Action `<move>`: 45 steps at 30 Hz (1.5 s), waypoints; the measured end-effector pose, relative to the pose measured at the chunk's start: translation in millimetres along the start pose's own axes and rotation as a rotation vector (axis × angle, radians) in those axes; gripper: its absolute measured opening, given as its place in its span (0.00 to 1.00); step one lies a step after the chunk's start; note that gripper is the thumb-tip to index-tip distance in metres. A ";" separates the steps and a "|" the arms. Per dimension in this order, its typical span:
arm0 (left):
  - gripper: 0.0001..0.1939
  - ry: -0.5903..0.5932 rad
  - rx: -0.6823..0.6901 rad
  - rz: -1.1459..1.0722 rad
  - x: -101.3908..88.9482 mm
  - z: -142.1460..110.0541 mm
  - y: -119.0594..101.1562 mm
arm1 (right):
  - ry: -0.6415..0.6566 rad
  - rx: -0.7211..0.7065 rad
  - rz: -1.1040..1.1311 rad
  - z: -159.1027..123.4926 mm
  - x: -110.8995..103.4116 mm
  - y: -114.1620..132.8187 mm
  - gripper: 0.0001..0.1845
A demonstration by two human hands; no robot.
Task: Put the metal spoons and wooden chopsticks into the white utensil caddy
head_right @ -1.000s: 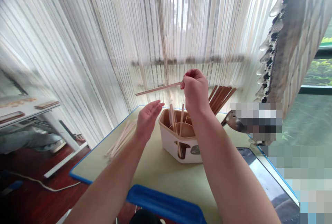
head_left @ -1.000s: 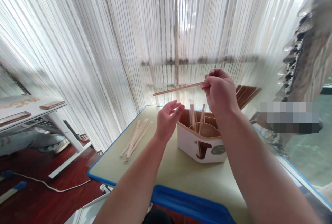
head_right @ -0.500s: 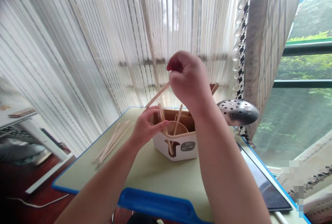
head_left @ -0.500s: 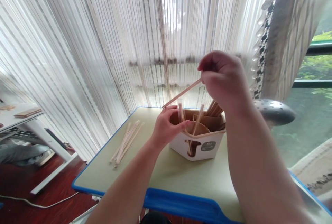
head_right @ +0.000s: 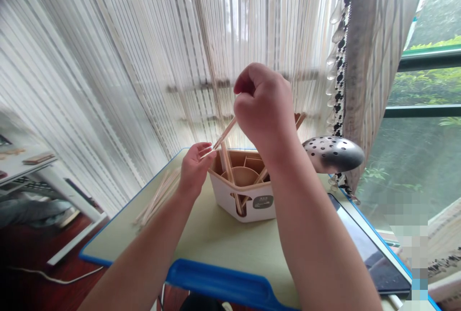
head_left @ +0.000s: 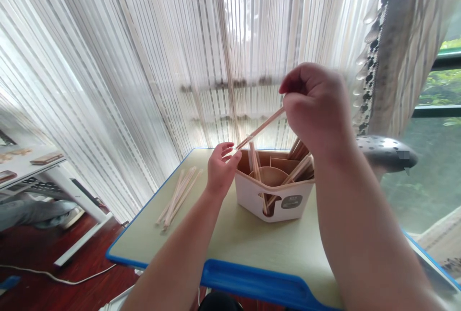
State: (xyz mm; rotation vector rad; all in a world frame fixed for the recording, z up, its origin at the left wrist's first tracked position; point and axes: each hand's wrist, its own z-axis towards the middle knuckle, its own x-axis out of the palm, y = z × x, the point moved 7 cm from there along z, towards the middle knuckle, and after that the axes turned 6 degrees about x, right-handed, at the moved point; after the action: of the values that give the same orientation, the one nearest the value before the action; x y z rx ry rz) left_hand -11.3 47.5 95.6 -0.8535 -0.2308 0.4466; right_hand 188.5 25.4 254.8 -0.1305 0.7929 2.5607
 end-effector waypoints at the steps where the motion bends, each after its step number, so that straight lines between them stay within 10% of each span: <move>1: 0.15 0.034 0.017 0.022 2.6 -0.4 -0.6 | -0.001 0.005 0.009 -0.9 -1.3 1.2 0.09; 18: 0.10 0.151 0.328 0.274 8.7 -3.3 -32.3 | 0.007 -0.018 -0.014 -8.0 -9.3 25.8 0.12; 24: 0.14 0.196 0.224 0.179 11.2 -2.4 -18.5 | 0.410 -0.013 -0.257 -16.2 33.0 6.0 0.12; 35: 0.15 0.249 0.174 0.086 16.8 -5.9 -15.9 | 0.895 0.159 -0.886 -40.3 28.7 -24.3 0.21; 45: 0.16 0.426 0.122 -0.171 27.8 -16.3 -34.1 | 0.848 0.169 -0.858 -45.9 17.9 -27.0 0.23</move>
State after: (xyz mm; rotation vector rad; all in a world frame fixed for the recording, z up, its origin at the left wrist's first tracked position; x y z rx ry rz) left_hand 29.0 30.1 111.9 -0.7815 0.1157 0.1110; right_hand 182.7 26.7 199.0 -1.2531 0.9427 1.5553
